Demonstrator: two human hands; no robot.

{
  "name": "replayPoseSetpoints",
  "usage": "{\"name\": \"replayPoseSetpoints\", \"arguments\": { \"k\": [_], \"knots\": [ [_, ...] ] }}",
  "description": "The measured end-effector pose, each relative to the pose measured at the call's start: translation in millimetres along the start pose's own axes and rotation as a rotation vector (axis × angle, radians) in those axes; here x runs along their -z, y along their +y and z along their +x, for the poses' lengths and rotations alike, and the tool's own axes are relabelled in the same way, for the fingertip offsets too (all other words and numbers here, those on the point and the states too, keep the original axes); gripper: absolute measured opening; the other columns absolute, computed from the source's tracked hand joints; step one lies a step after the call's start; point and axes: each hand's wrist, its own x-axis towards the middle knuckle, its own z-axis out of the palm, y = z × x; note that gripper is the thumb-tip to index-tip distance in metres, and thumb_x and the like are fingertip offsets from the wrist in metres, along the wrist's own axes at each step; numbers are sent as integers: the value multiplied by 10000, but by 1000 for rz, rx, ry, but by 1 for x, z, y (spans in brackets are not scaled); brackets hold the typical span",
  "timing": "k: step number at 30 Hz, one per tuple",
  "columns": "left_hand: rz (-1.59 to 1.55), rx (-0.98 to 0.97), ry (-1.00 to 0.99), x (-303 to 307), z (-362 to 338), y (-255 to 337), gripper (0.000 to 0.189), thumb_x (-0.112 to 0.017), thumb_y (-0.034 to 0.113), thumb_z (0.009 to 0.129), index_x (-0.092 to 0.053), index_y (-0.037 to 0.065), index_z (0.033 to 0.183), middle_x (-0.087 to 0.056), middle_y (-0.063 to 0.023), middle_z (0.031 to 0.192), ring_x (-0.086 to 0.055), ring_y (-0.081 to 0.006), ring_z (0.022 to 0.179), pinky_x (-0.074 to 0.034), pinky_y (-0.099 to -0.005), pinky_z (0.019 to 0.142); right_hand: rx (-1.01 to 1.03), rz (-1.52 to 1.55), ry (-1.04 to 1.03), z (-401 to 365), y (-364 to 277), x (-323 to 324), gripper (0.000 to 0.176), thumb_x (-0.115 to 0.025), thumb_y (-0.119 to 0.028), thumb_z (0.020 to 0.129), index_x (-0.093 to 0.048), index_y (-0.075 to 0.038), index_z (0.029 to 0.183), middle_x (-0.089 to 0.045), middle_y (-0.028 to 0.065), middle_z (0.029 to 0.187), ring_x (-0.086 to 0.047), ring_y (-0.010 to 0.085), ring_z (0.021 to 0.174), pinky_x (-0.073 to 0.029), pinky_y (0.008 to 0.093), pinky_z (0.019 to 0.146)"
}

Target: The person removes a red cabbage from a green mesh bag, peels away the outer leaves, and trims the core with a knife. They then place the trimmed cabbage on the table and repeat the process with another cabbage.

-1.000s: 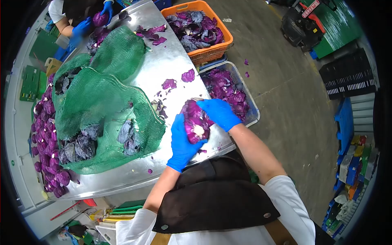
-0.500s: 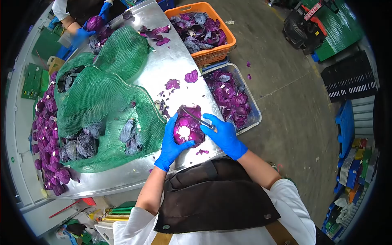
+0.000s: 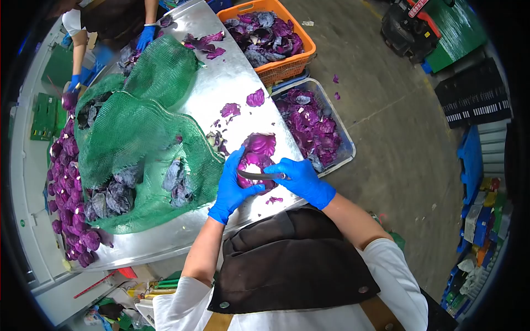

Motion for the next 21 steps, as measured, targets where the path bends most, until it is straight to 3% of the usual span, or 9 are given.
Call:
{"name": "replayPoseSetpoints", "arguments": {
  "k": [2,7,12,15,16,19,21],
  "knots": [
    [145,-17,-20,-2,1,10,1137,-923,399,602,-330,70,1515,-410,-186,1477,-378,-350,1390,-305,-444,1169,-25,58,24,-6,-2,1,212,-775,-213,802,-735,-185,1009,-672,37,870,-675,248,671,-531,341,595],
    [32,7,-17,-3,4,1,1154,-920,425,597,-322,72,1519,-402,-200,1475,-379,-363,1387,-302,-446,1169,-163,329,84,-1,-5,-4,347,-808,-241,779,-696,-161,1098,-690,52,989,-696,230,792,-553,329,692],
    [27,70,-42,0,8,4,1140,-923,401,603,-328,60,1513,-410,-192,1466,-418,-332,1363,-346,-422,1145,-149,349,-103,21,22,1,427,-829,-295,756,-686,-126,1121,-683,60,1042,-685,223,915,-536,315,792],
    [-123,98,-48,-1,13,2,1123,-920,378,617,-329,36,1508,-433,-190,1457,-446,-307,1345,-365,-414,1136,-110,376,-205,36,18,19,389,-803,-326,781,-697,-125,1098,-677,61,1034,-686,256,888,-543,328,773],
    [-149,122,-47,0,15,2,1114,-920,362,621,-331,27,1505,-441,-188,1453,-452,-302,1341,-368,-412,1134,-2,217,-189,37,25,12,384,-767,-329,805,-681,-136,1126,-670,71,1042,-689,282,855,-559,346,735],
    [-201,165,-27,0,20,2,1091,-919,314,631,-333,1,1497,-463,-183,1445,-465,-290,1332,-372,-410,1133,44,-335,-212,34,12,0,405,-784,-242,784,-659,-114,1148,-674,72,1079,-706,236,827,-577,341,723],
    [-193,162,1,1,19,-2,1084,-921,284,633,-333,-15,1493,-473,-182,1442,-467,-289,1331,-370,-412,1135,105,-201,-52,24,8,-3,418,-788,-179,752,-647,-112,1140,-674,90,1067,-705,267,772,-580,362,672]
  ]
}}
